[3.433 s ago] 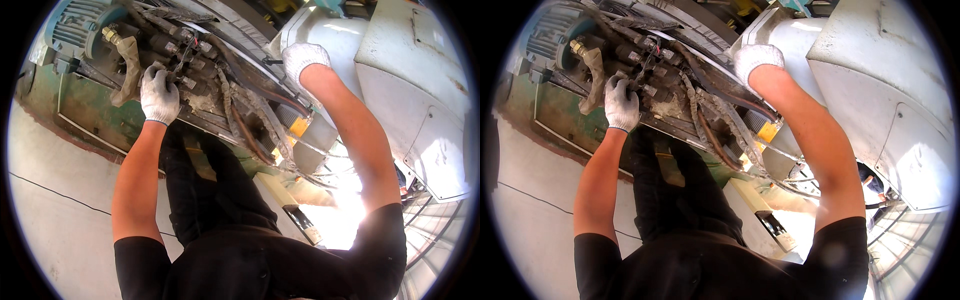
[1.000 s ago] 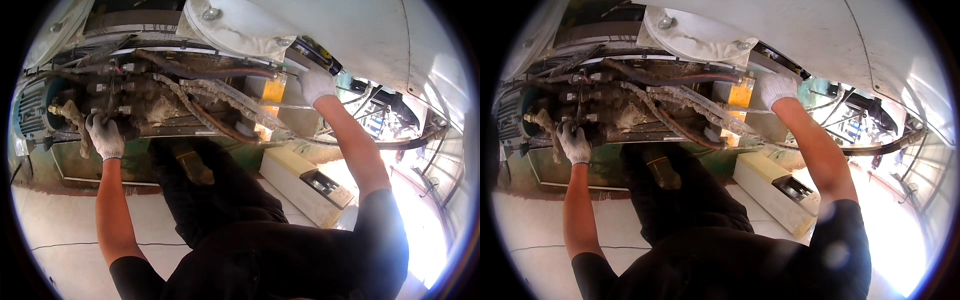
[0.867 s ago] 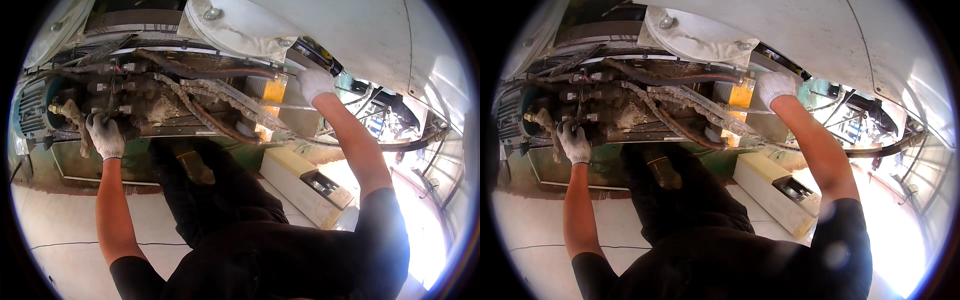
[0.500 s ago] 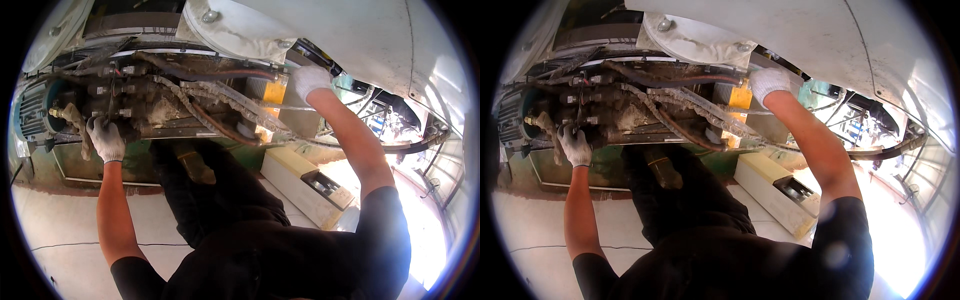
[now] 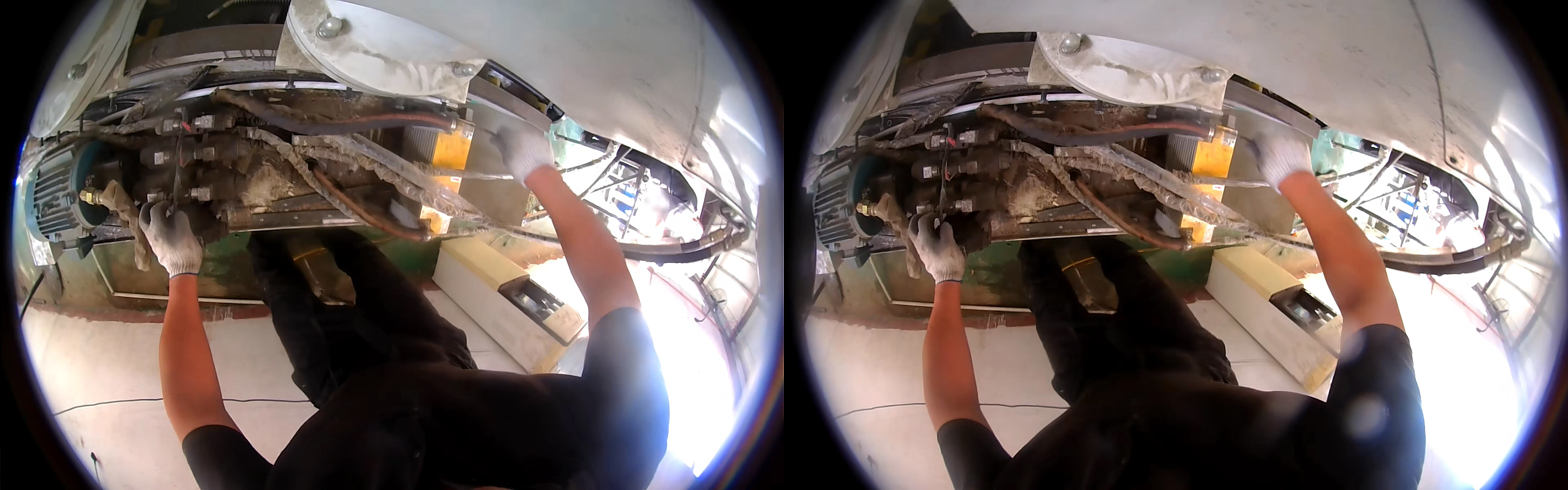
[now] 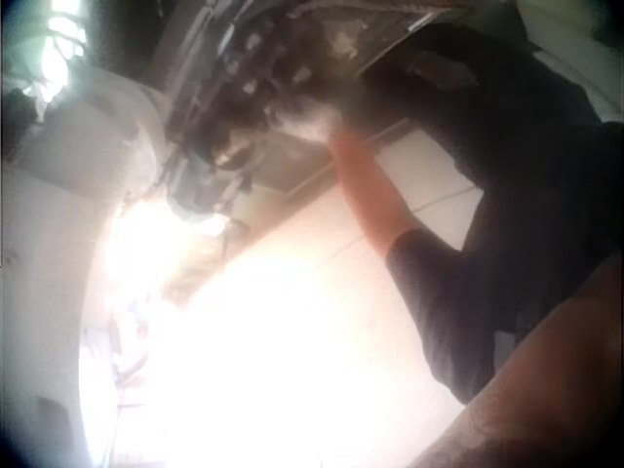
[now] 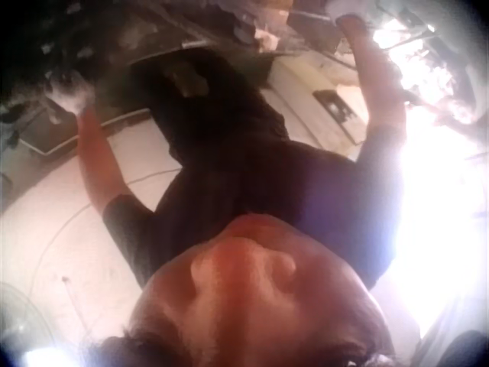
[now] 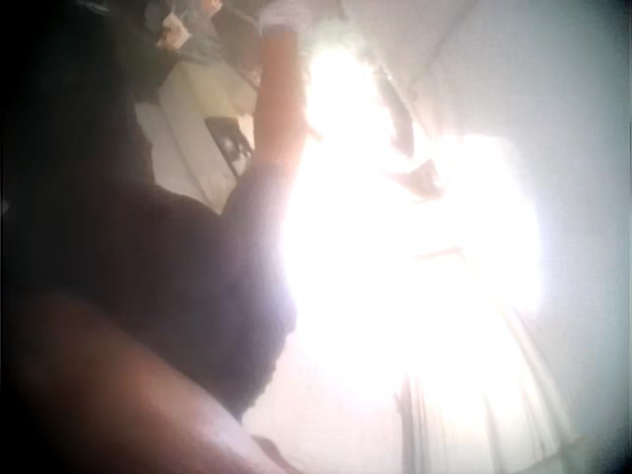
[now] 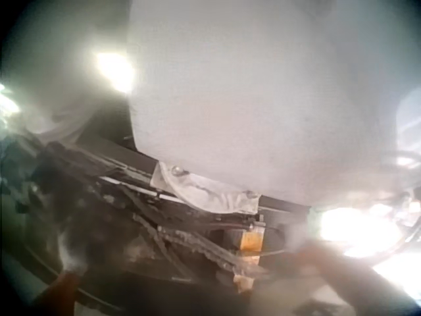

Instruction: The person picks up bundles of long metal rods and feeds them into a yellow bending machine to shape them. After bending, the person stacks the finished rods on the floor. Later, the person uses a wrench to tighten bolts on a large motor attached to the machinery.

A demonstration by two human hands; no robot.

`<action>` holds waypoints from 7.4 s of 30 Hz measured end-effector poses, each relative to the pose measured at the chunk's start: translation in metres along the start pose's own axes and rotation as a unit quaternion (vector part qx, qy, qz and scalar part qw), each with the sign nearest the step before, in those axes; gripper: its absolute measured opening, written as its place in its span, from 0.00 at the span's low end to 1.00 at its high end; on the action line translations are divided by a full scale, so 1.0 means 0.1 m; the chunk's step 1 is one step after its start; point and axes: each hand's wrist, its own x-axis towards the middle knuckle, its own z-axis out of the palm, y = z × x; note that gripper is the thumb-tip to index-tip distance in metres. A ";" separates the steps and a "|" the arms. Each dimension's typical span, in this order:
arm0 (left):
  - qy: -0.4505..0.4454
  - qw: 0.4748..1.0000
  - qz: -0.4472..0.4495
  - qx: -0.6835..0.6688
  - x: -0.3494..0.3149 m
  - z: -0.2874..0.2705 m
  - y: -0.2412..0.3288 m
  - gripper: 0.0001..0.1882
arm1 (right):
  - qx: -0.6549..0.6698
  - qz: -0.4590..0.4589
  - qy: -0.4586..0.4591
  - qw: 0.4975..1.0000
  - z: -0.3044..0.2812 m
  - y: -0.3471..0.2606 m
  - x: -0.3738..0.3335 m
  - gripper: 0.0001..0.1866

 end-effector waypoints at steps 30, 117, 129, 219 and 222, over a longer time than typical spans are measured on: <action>0.026 0.999 0.024 -0.020 -0.03 0.04 -0.05 0.14 | -0.103 0.005 0.024 0.994 -0.48 -0.39 -0.25 0.17; 0.030 0.994 -0.022 -0.098 -0.05 0.04 -0.01 0.15 | -0.232 -0.063 -0.069 0.968 -0.91 -1.42 0.34 0.16; 0.031 0.999 0.023 -0.018 -0.03 0.02 -0.06 0.15 | -0.191 -0.031 -0.046 0.980 -1.02 -1.09 0.09 0.14; 0.036 0.998 0.046 0.004 -0.02 0.11 -0.32 0.16 | -0.007 -0.023 0.077 0.997 0.11 0.03 -0.47 0.14; 0.045 0.998 0.029 -0.035 -0.03 0.12 -0.26 0.15 | -0.088 -0.035 0.052 0.994 -0.22 -0.13 -0.31 0.14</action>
